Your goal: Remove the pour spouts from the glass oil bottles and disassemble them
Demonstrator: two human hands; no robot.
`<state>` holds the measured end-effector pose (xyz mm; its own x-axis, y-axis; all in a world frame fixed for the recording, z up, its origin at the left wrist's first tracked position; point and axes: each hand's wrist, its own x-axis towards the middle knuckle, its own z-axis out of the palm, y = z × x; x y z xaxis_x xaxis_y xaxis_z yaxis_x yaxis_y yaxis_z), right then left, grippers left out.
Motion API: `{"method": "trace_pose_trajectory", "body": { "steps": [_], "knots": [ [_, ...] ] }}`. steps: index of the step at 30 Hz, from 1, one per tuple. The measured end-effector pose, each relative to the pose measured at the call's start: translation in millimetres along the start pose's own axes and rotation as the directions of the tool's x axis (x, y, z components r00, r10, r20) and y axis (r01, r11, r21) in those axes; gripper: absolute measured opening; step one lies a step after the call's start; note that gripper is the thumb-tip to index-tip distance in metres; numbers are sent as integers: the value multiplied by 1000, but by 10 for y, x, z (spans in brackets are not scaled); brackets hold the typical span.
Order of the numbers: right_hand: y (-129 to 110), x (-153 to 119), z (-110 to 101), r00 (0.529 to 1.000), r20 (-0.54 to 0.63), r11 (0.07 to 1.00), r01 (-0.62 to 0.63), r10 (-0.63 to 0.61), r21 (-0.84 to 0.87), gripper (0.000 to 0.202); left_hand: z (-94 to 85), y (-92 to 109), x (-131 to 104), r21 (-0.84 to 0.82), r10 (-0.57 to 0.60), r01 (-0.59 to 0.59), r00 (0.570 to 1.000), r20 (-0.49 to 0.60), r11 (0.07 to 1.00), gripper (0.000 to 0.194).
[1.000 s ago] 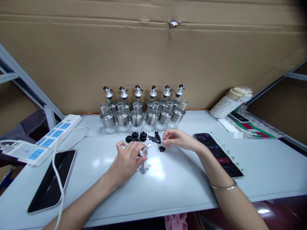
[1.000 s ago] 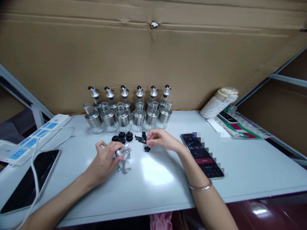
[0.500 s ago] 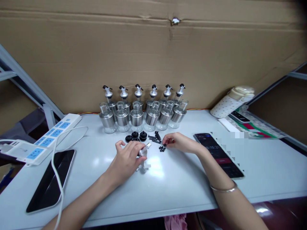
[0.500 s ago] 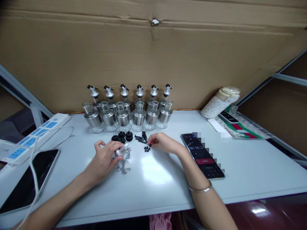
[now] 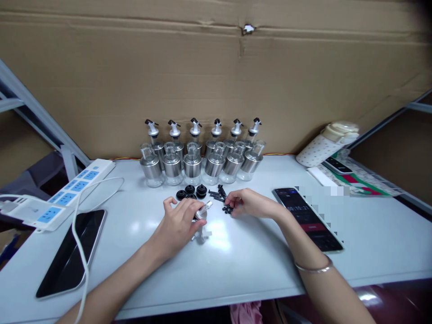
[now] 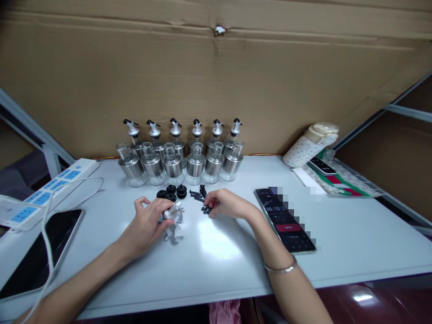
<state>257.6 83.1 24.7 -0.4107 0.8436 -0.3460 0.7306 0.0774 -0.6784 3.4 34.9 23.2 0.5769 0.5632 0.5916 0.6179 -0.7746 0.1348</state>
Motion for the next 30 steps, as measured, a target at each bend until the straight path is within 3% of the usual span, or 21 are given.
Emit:
{"method": "trace_pose_trajectory", "body": {
  "steps": [9, 15, 20, 26, 30],
  "knots": [
    [14, -12, 8, 998, 38, 998, 40, -41, 38, 23, -7, 5, 0, -24, -6, 6, 1000, 16, 1000, 18],
    [15, 19, 52, 987, -43, 983, 148, -153, -105, 29, -12, 8, 5, -13, -2, 3, 1000, 18, 1000, 20],
    [33, 22, 77, 987, -58, 985, 141, -147, -96, 30, -11, 7, 7, -6, 6, -6, 1000, 15, 1000, 23],
    [13, 14, 86, 974, 9, 967, 228, -228, -114, 33, -5, 6, -5, -28, -2, 4, 999, 53, 1000, 17],
    [7, 21, 109, 967, 17, 962, 254, -254, -103, 22, -7, 4, -6, -27, 0, 2, 998, 61, 1000, 14]
  ]
}}
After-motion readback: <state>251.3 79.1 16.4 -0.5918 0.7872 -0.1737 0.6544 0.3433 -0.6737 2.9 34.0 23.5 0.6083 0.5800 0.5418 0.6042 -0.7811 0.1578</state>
